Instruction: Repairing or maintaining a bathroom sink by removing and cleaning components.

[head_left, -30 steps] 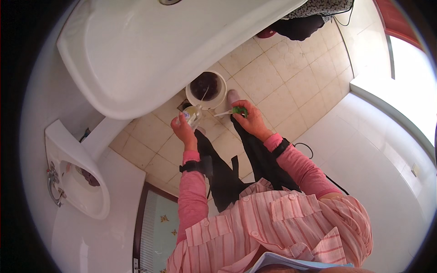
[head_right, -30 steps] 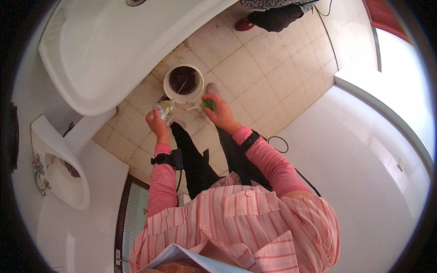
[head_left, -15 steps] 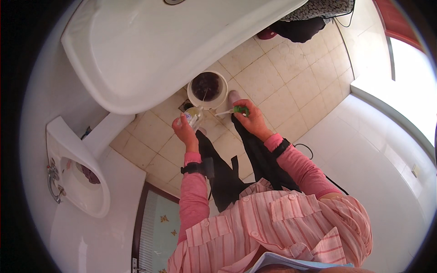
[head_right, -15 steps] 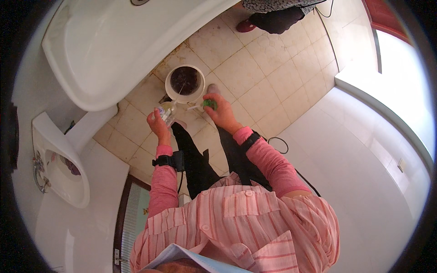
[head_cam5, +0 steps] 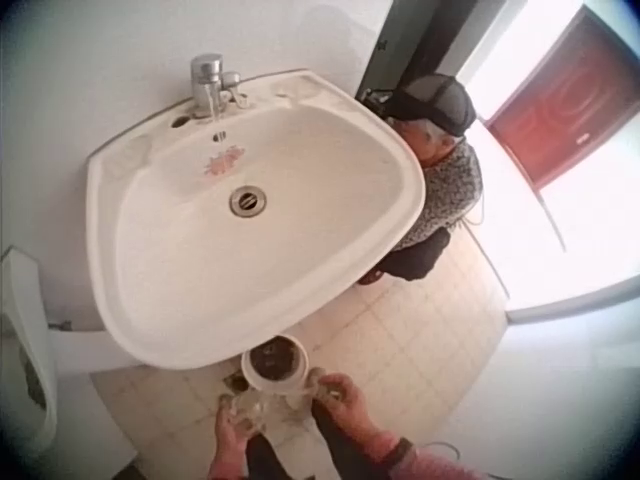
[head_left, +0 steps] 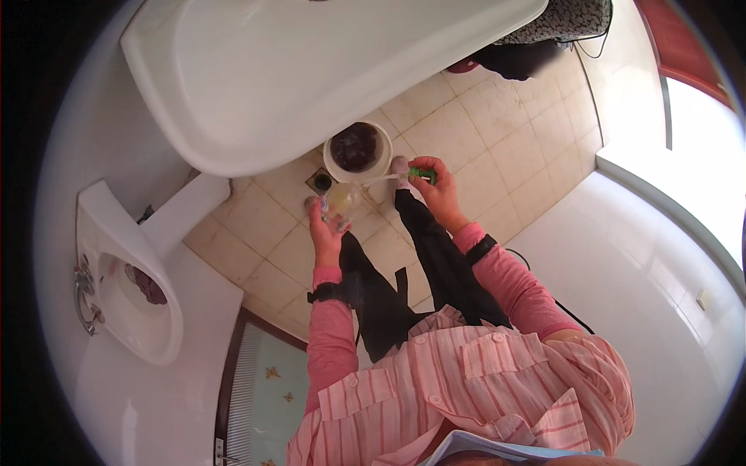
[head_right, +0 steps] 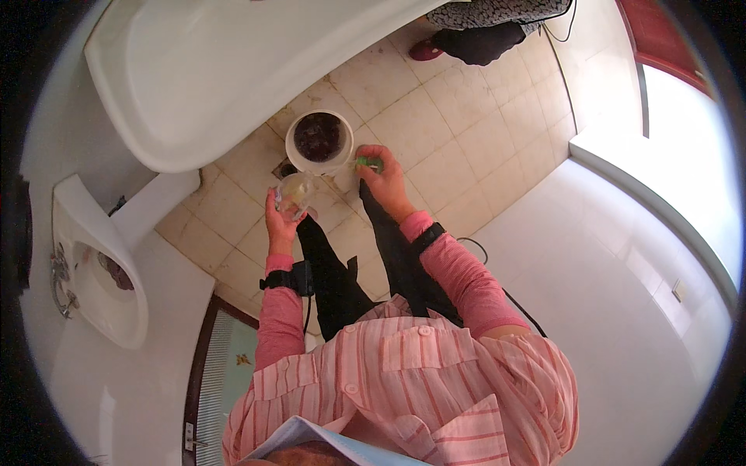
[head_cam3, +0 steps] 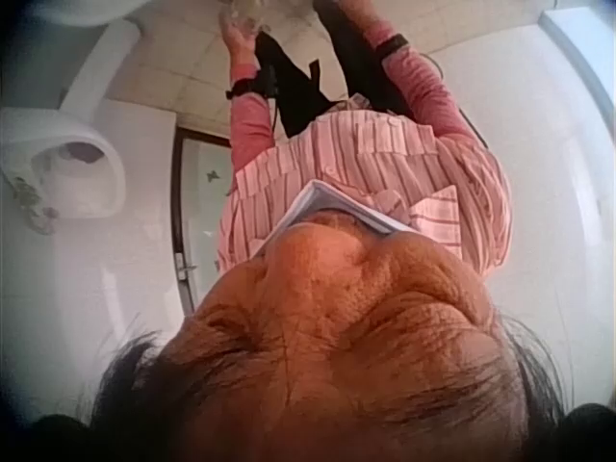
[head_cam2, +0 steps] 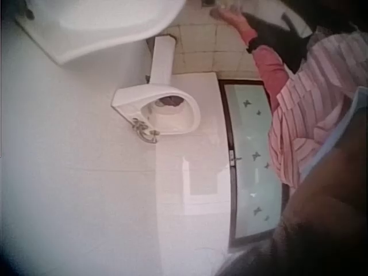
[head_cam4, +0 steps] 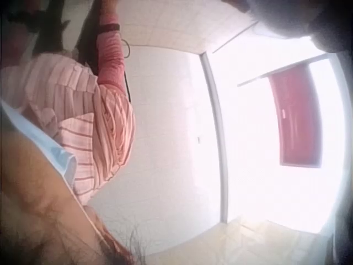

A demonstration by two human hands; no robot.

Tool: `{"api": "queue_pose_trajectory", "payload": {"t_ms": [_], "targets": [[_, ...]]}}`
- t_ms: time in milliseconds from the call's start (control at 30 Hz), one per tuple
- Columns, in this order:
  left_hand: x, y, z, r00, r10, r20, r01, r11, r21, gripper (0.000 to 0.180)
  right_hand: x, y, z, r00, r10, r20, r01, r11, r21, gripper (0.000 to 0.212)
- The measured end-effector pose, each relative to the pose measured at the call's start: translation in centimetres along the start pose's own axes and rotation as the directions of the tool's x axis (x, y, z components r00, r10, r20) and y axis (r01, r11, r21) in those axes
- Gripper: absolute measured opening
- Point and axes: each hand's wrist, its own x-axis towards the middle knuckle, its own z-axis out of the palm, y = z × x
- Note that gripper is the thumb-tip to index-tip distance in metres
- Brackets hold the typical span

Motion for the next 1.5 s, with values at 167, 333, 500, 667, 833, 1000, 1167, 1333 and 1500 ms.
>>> {"api": "queue_pose_trajectory", "payload": {"t_ms": [167,333,500,667,833,1000,1167,1333,1500], "targets": [[-0.6,0.0,-0.6,0.998,0.012,0.056,-0.012,1.0,0.004,0.042,-0.1,-0.7,0.6,0.997,-0.008,0.074,0.008,1.0,-0.002,0.026],[-1.1,0.4,-1.1,0.992,0.021,0.124,-0.024,1.0,0.021,0.038,-0.3,-3.0,1.7,0.978,0.0,0.207,0.0,1.0,0.001,0.027],[-2.4,0.3,-0.4,0.971,0.027,0.239,-0.033,0.999,0.02,0.039,-0.9,-4.9,3.0,0.919,-0.15,0.363,0.259,0.927,-0.27,0.027],[-4.4,1.1,0.3,0.931,-0.036,0.363,0.043,0.999,-0.01,0.04,-2.3,-5.9,4.4,0.782,-0.19,0.594,0.414,0.87,-0.266,0.027],[-6.9,2.1,1.3,0.912,0.063,0.406,-0.029,0.995,-0.091,0.037,-2.9,-9.2,4.4,0.677,-0.31,0.668,0.588,0.773,-0.238,0.027],[-9.4,3.1,1.4,0.904,0.147,0.402,-0.124,0.989,-0.082,0.036,-4.8,-10.6,4.9,0.69,-0.221,0.689,0.575,0.746,-0.336,0.027],[-11.5,3.3,1.6,0.854,0.266,0.448,-0.204,0.962,-0.182,0.035,-7.3,-14.0,5.9,0.83,-0.138,0.541,0.431,0.773,-0.465,0.028],[-13.1,4.8,1.7,0.765,0.356,0.537,-0.293,0.935,-0.202,0.034,-7.6,-17.2,4.9,0.724,-0.173,0.668,0.474,0.828,-0.3,0.032],[-15.8,6.6,3.1,0.738,0.422,0.527,-0.411,0.9,-0.145,0.039,-8.2,-17.7,5.9,0.834,0.061,0.548,0.337,0.731,-0.593,0.033]]}}
